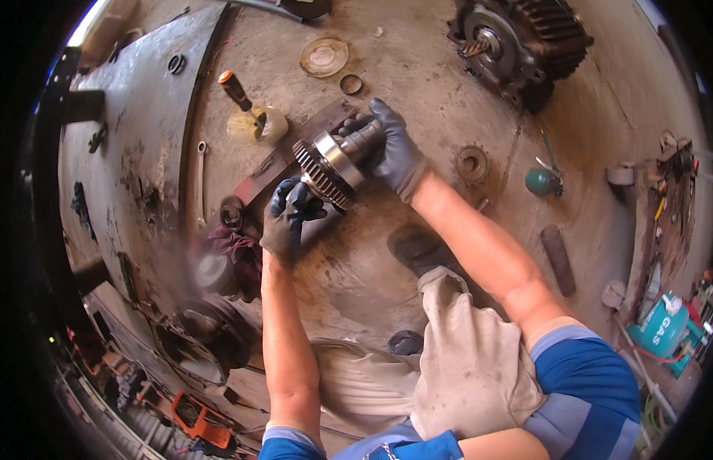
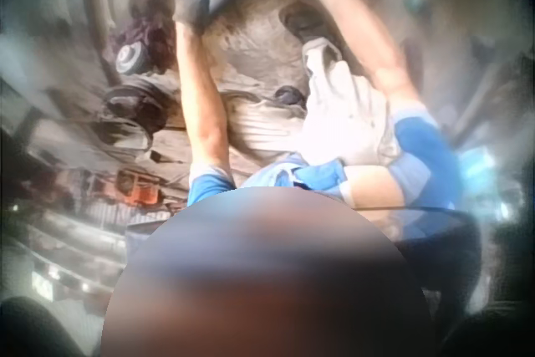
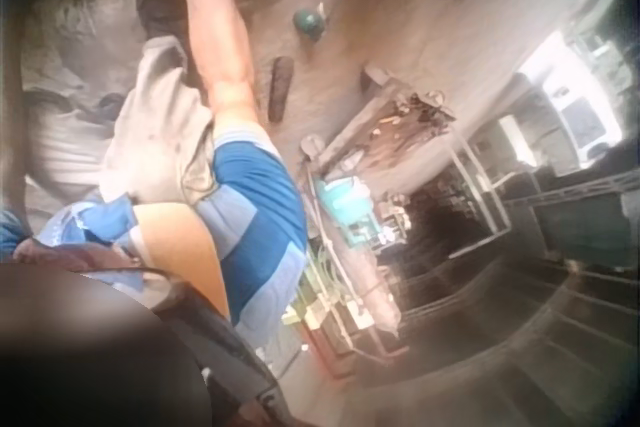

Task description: The person sits on the workshop floor and uses a hammer and metal drift to press a cylindrical sleeve onto a gear shaft. They repeatedly strike the drift to seat the sleeve, then rotate and inspect the gear assembly by hand.

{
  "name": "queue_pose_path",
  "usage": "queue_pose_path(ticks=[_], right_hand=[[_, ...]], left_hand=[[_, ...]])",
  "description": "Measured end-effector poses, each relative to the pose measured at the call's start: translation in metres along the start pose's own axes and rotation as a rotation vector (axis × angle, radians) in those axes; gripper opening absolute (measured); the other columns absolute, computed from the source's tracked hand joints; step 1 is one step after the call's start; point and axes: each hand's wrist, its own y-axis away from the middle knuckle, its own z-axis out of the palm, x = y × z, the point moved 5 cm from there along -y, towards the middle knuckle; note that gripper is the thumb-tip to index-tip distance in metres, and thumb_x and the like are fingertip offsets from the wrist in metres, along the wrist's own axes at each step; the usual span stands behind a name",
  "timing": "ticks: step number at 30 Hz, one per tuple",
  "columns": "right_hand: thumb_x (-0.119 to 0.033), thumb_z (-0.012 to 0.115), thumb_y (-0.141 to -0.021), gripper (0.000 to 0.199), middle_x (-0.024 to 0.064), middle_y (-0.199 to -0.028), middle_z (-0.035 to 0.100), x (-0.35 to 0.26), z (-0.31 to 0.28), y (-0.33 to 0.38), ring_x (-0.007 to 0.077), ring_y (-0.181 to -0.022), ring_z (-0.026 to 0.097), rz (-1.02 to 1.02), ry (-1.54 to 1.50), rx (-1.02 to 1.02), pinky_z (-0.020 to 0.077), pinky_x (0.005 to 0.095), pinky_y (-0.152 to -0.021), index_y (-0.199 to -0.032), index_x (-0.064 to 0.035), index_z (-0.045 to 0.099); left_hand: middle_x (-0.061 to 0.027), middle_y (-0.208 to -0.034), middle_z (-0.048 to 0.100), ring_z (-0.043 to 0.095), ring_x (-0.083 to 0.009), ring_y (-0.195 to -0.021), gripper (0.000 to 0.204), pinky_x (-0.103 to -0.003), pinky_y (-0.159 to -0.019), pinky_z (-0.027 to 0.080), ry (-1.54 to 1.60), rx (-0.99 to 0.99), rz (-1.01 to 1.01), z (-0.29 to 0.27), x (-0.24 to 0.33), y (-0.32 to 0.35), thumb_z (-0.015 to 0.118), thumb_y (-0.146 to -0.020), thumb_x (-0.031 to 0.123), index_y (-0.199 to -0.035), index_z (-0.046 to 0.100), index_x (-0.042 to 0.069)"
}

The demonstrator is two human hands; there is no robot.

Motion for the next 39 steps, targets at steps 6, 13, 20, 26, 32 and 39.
queue_pose_path(ticks=[6,13,20,26,32,39], right_hand=[[-0.029,0.067,-0.099,0.025,0.0147,-0.101,0.074,-0.002,-0.012,0.001,0.0256,-0.098,0.072,-0.045,0.083,0.018,0.0594,0.0406,-0.095,-0.101,-0.0041,0.067],[-0.019,0.061,-0.103,0.026,0.0128,-0.125,0.069,0.004,-0.022,0.009,0.0220,-0.116,0.067,0.020,0.157,-0.018,0.0537,0.0373,-0.106,-0.121,-0.0017,0.064],[-0.015,0.059,-0.103,0.033,0.0123,-0.133,0.065,0.001,-0.017,0.018,0.0221,-0.123,0.062,-0.150,0.322,-0.119,0.0483,0.0361,-0.112,-0.131,0.0013,0.060],[-0.017,0.060,-0.102,0.030,0.0123,-0.126,0.068,-0.001,-0.013,0.022,0.0195,-0.118,0.064,-0.102,0.456,-0.042,0.0506,0.0333,-0.108,-0.127,0.0010,0.063],[-0.017,0.061,-0.102,0.031,0.0116,-0.125,0.069,-0.001,-0.022,0.015,0.0188,-0.116,0.065,-0.097,0.385,-0.051,0.0517,0.0321,-0.106,-0.127,0.0001,0.063],[-0.016,0.062,-0.101,0.032,0.0105,-0.132,0.066,-0.001,-0.022,0.023,0.0182,-0.122,0.062,-0.249,0.575,-0.067,0.0478,0.0320,-0.111,-0.130,-0.0027,0.063]], left_hand=[[-0.0133,-0.112,0.062,0.070,-0.0193,-0.081,0.033,-0.032,-0.063,0.062,-0.434,-0.162,0.422,-0.003,0.003,-0.005,0.057,-0.101,0.006,-0.134,0.055,0.002],[-0.0093,-0.107,0.064,0.067,-0.0152,-0.071,0.027,-0.030,-0.059,0.056,-0.722,-0.021,0.590,-0.009,-0.003,-0.006,0.058,-0.104,0.020,-0.123,0.062,0.001],[-0.0096,-0.104,0.062,0.065,-0.0179,-0.071,0.023,-0.030,-0.059,0.057,-0.362,-0.010,0.187,-0.017,-0.013,-0.012,0.051,-0.106,0.013,-0.122,0.058,-0.001],[-0.0063,-0.119,0.062,0.065,-0.0161,-0.105,0.037,-0.030,-0.082,0.058,-0.194,0.017,0.184,-0.009,-0.002,-0.005,0.062,-0.103,0.021,-0.136,0.056,0.004],[-0.0155,-0.131,0.062,0.063,-0.0284,-0.117,0.065,-0.039,-0.100,0.051,-0.767,0.004,0.530,0.011,0.028,0.005,0.082,-0.084,0.019,-0.140,0.054,0.000],[-0.0188,-0.123,0.063,0.061,-0.0392,-0.112,0.068,-0.046,-0.093,0.053,-1.142,0.058,0.673,0.018,0.037,0.009,0.086,-0.070,0.020,-0.130,0.057,0.002]])
